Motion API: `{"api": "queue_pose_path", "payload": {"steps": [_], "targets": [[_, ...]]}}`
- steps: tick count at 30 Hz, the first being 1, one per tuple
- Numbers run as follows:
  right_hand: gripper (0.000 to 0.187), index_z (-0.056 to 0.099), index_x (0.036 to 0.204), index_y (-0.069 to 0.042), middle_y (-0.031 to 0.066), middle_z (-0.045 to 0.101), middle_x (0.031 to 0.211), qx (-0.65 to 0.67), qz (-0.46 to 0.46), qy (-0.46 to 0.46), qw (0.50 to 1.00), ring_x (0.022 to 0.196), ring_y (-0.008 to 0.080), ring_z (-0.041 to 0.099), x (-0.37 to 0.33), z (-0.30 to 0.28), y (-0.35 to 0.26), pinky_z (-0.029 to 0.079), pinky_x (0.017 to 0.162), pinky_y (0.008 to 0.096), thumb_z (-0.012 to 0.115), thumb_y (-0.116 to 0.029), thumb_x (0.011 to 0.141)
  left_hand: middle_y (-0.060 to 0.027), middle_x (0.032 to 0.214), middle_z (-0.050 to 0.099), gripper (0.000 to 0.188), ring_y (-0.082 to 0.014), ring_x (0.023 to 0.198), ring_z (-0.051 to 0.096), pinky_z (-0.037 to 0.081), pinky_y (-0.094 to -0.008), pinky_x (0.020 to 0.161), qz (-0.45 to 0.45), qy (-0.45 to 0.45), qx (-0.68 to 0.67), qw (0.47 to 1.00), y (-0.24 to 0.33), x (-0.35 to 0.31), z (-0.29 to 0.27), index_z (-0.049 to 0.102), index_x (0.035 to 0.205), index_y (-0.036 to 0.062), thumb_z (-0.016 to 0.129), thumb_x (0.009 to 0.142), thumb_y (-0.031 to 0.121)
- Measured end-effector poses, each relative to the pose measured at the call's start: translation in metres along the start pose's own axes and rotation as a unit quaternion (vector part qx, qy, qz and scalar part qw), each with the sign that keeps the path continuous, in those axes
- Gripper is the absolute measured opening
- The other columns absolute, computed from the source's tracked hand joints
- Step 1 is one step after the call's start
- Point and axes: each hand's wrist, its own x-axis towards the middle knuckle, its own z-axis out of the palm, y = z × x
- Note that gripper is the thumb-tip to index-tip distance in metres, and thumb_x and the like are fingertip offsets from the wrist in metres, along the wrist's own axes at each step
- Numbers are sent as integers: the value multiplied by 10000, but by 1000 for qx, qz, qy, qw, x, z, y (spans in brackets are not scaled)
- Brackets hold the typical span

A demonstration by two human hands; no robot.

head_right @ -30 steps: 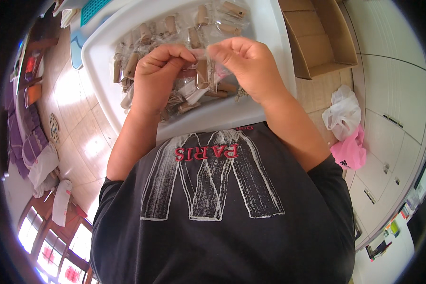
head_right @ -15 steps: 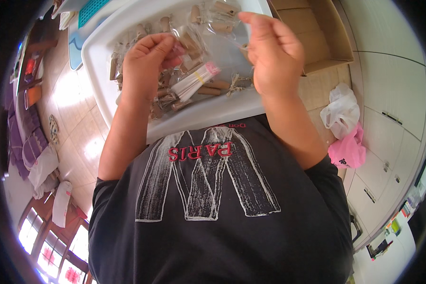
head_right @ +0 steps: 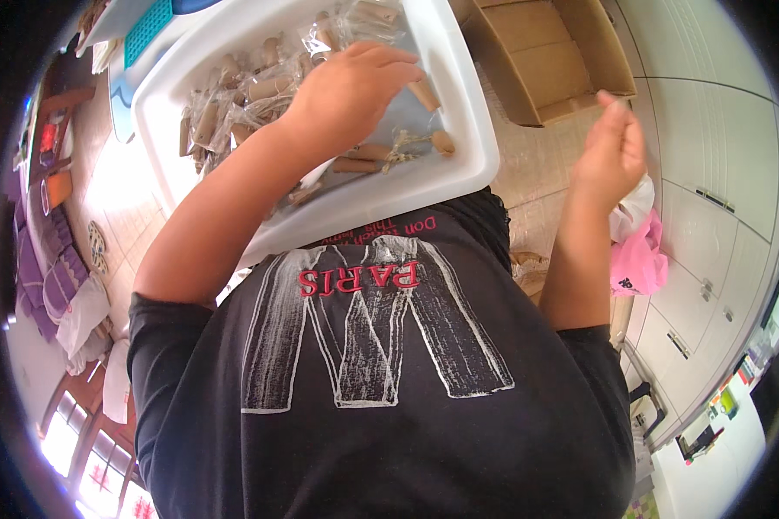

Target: The person sorts and inspects cylindrical components and plastic packets in a tray by hand.

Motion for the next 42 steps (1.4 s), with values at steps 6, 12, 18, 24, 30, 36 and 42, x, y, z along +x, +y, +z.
{"api": "queue_pose_path", "payload": {"steps": [6,12,18,24,30,36,42], "targets": [[411,608,963,50,5,536,629,-248,152,-211,933,518,60,441,-12,-74,117,348,494,197,480,-337,915,-42,941,590,155,-253,947,538,444,-374,816,21,-117,84,989,-6,8,27,594,906,94,581,752,88],[280,613,1026,-19,105,650,938,-301,193,-137,924,787,191,620,-20,-75,118,443,786,287,510,-239,886,-69,896,596,181,-255,855,576,460,-374,758,-68,-68,-2,995,8,-2,3,569,927,68,603,754,106],[311,545,1151,-64,134,614,1002,-438,151,-223,857,919,259,577,0,-41,55,439,821,311,511,-84,842,-82,907,597,248,-180,834,596,468,-280,728,-183,-21,-213,960,26,-11,-31,561,997,27,644,768,72],[274,600,1063,-44,76,631,881,-267,-207,-148,929,929,228,555,-8,8,-2,425,799,325,608,-115,798,-46,845,581,264,-133,803,565,455,-253,714,-220,55,-280,933,32,-17,-31,582,980,38,677,735,53],[368,619,1002,-61,38,621,824,-163,-358,-297,870,809,220,540,-21,54,-44,399,747,338,719,-208,680,-37,791,562,253,-129,740,542,449,-256,683,-227,113,-347,903,36,-20,-29,607,930,42,705,696,49],[265,629,883,-75,9,602,742,-153,-390,-336,844,749,205,539,-27,72,-45,366,731,326,714,-202,666,-35,815,585,254,-125,756,545,452,-250,708,-202,126,-374,896,38,-22,-31,615,942,36,704,704,48],[159,615,822,-65,24,577,685,-122,-357,-356,855,694,213,529,-26,77,-51,371,701,327,683,-111,686,-15,852,605,228,-80,806,557,457,-215,715,-278,89,-537,792,41,-26,-35,612,986,10,666,765,34]]}}
